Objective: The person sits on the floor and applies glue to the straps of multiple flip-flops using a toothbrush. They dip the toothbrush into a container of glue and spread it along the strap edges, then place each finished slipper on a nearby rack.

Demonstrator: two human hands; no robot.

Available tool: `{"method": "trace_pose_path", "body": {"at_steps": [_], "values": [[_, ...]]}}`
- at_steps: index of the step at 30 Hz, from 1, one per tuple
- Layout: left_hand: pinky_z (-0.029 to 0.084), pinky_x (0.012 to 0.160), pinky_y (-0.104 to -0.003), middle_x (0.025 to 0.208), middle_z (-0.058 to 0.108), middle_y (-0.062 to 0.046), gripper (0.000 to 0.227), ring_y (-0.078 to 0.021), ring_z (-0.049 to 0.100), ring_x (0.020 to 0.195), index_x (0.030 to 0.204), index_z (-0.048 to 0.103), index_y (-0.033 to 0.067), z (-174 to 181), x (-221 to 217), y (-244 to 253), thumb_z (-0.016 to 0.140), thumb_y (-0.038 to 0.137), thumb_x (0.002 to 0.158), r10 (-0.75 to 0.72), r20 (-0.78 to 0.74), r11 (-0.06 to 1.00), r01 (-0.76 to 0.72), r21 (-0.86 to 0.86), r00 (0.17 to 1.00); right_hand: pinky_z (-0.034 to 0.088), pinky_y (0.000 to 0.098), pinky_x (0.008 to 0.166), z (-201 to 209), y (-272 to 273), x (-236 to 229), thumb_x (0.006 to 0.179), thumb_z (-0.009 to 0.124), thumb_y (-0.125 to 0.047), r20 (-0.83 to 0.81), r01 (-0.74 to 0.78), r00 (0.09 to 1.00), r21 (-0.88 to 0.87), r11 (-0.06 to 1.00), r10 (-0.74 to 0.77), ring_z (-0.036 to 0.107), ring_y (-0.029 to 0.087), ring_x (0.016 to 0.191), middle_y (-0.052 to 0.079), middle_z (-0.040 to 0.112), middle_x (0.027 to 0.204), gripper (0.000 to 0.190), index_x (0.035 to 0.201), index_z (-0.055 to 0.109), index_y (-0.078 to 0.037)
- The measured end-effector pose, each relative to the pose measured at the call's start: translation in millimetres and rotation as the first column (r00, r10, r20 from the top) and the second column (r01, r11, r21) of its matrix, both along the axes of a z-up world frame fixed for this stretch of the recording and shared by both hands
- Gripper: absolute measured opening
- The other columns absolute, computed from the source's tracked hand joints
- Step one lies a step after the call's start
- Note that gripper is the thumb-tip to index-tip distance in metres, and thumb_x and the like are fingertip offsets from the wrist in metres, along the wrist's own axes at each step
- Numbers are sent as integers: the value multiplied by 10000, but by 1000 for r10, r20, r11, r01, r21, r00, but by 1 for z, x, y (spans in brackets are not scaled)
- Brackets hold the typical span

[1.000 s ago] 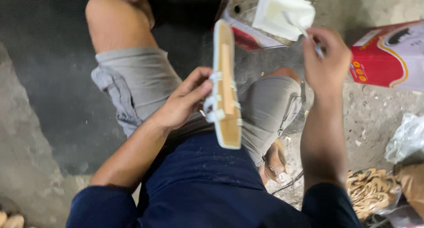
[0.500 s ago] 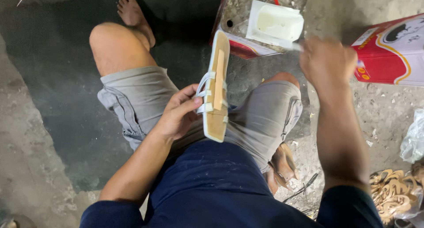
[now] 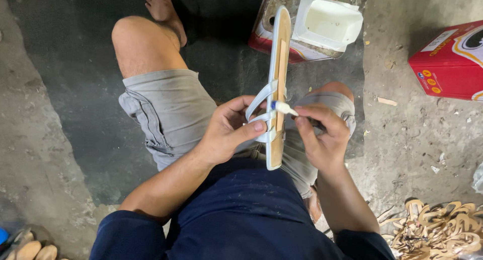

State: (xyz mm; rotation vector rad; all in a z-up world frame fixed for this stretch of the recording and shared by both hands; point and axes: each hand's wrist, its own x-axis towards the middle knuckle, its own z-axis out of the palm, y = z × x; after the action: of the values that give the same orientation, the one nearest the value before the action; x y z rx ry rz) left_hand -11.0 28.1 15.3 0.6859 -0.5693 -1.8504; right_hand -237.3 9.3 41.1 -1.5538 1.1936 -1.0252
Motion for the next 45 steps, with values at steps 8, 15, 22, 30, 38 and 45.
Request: {"method": "trace_pose_path", "body": {"at_steps": [8,15,22,30,38,45], "values": [[543,989,-301,1184,680,-72,396,-121,644,1094,1343,595,-36,3,-1,3,746,59,989,19,21,1000,-19,-2,1000,491,223,655,12,0,-6,946,696,72,-123,-75,991,-168,983,54,652,145,797,108,715,972,135,1066,692,11],[554,998,-308,1195,685,-73,390,-122,655,1102,1338,599,-32,8,2,2,733,68,986,-27,35,1000,27,6,999,494,237,680,16,0,-6,979,695,64,-213,-14,977,-162,987,-21,640,137,755,100,720,950,130,1096,700,9],[546,982,-297,1187,682,-76,380,-123,652,1088,1336,605,-38,7,1,3,740,77,1000,-10,-13,999,11,42,1000,531,288,852,4,1,-3,992,669,63,-13,-116,993,-128,985,116,672,178,944,123,697,1067,128,1108,667,8],[549,995,-297,1203,684,-75,392,-122,655,1101,1343,599,-38,11,3,4,738,92,1000,-16,-42,999,18,44,999,525,299,834,1,7,-5,985,659,65,81,-102,991,-91,991,109,660,188,929,123,684,1053,104,1079,649,21],[548,996,-298,1203,679,-76,375,-123,653,1098,1339,603,-37,6,2,6,724,83,1005,41,-52,996,-37,81,998,542,259,732,4,14,-10,970,681,28,46,-177,982,-129,976,184,688,177,904,133,699,1034,94,1057,692,-6],[501,1003,-309,1170,642,-75,308,-135,610,1082,1273,568,-16,-3,-2,20,775,105,1080,-17,-282,999,28,34,959,478,283,765,-31,3,-19,1075,613,-163,-28,164,986,235,958,-162,587,164,852,120,642,977,253,1210,708,29]]}}
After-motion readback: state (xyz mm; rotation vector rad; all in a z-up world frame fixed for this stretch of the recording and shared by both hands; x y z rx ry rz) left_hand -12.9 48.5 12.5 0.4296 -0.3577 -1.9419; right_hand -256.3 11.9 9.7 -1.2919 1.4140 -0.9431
